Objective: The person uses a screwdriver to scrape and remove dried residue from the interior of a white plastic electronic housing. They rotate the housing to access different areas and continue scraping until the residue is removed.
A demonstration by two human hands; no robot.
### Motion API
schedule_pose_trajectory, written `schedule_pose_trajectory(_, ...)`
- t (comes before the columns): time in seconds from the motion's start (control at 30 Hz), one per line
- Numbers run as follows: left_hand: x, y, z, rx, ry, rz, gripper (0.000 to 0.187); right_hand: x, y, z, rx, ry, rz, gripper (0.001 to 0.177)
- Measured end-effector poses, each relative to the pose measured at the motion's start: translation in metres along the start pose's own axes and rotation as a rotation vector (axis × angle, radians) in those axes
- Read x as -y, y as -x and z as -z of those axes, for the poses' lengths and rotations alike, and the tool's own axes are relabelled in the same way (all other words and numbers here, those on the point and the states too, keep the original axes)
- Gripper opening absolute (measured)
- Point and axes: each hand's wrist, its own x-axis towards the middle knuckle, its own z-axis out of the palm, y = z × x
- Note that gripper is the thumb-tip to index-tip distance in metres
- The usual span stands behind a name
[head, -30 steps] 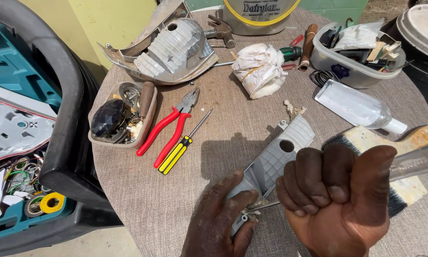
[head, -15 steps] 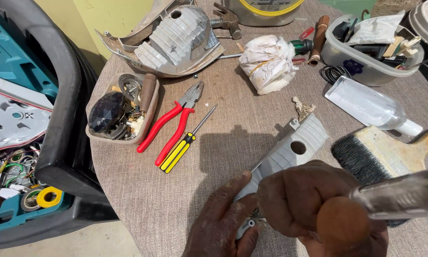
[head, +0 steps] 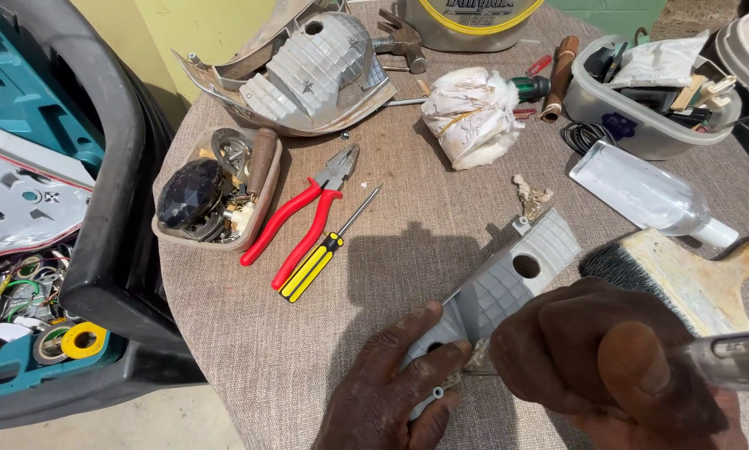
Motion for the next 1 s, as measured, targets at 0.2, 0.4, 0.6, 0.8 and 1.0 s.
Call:
schedule_pose_trajectory(0.2,-0.008,-0.002,0.001,-0.01,0.042,0.137,0.055,-0.024,0.013,0.026,-0.109,-0.519,-0.057,0.055)
schedule_pose_trajectory(0.4,0.004,0.0,-0.004,-0.015,-0.075,0.017,0.054,-0.03,0.007,0.016,-0.166,-0.58,-0.032,0.051)
schedule_pose_trajectory(0.6,0.013,0.005,-0.008,0.051,-0.147,-0.031,0.067,-0.042,0.014,0.024,-0.207,-0.684,-0.092,0.049)
schedule_pose_trajectory(0.8,0.003,-0.003,-0.01,-0.03,-0.147,-0.003,0.054,-0.056,0.005,0.012,-0.189,-0.814,-0.009,0.048)
schedule_pose_trajectory(1.0,0.002,-0.004,-0.007,-0.028,-0.082,0.015,0.058,-0.043,0.01,0.028,-0.3,-0.672,-0.035,0.052)
